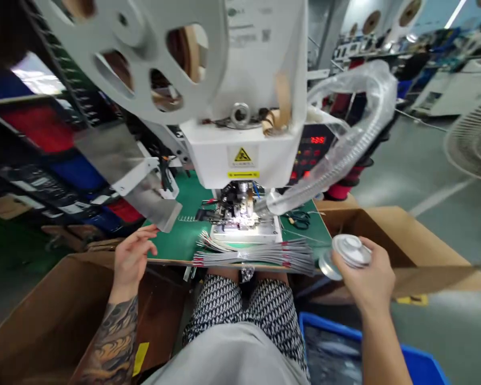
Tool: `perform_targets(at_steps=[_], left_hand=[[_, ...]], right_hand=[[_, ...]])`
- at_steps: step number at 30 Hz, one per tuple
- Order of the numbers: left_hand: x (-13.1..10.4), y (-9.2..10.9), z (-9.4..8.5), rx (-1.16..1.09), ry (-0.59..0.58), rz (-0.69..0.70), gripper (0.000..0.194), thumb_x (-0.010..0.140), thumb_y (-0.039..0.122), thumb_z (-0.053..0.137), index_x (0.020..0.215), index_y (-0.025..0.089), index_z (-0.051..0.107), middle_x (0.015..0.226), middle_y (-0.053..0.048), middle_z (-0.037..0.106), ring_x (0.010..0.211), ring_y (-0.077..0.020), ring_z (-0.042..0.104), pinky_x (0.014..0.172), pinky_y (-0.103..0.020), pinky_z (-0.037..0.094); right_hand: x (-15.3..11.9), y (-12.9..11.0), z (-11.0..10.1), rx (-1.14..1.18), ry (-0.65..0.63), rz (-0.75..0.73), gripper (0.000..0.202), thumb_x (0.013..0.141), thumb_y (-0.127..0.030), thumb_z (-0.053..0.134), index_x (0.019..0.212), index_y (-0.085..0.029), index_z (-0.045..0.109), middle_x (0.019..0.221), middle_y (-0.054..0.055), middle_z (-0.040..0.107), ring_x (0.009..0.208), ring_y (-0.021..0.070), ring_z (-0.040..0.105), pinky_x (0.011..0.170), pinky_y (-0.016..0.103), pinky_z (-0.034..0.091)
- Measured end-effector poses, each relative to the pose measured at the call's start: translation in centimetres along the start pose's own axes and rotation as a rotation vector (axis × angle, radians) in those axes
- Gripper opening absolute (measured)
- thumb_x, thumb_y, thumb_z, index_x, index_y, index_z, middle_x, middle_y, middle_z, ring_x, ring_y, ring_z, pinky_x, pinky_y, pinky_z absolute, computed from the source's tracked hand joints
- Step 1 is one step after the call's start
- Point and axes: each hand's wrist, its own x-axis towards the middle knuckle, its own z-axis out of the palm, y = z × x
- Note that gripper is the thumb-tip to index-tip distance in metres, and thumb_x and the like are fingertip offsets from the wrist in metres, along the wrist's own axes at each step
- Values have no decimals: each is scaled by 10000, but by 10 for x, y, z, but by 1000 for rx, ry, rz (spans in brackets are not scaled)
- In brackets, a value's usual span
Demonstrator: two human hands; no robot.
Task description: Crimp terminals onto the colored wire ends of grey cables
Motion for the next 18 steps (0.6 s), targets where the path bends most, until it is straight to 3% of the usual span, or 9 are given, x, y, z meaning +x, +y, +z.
perform_targets(at_steps=[4,8,13,18], left_hand=[[1,2,1,21,25,-25,272,800,404,950,913,170,870,1308,-208,767,1212,-347,725,559,-231,553],[0,3,1,31,2,-37,276,813,416,941,920,173,864,1344,-214,762,1231,-363,734,558,-239,546],[3,2,0,41,3,-28,281,816,426,938,918,174,866,1319,-216,772,1157,-336,744,538,-238,531],[8,-1,-2,49,19,-23,313,801,458,940,907,171,871,1263,-213,791,1050,-305,754,528,-243,522]], right_hand=[[7,-9,3,-24,-20,115,706,795,-848,737,1306,-360,738,1409,212,794,1329,546,753,1094,644,584],[9,-24,0,-183,-25,155,907,775,-995,632,1470,-413,665,1447,272,767,1341,620,715,1016,719,579],[16,-29,-1,-199,-135,178,1031,720,-1041,630,1533,-407,642,1462,268,770,1346,625,710,1074,717,587],[17,-21,2,-191,-113,181,980,728,-1047,605,1486,-427,655,1456,238,783,1325,621,720,1086,699,602]])
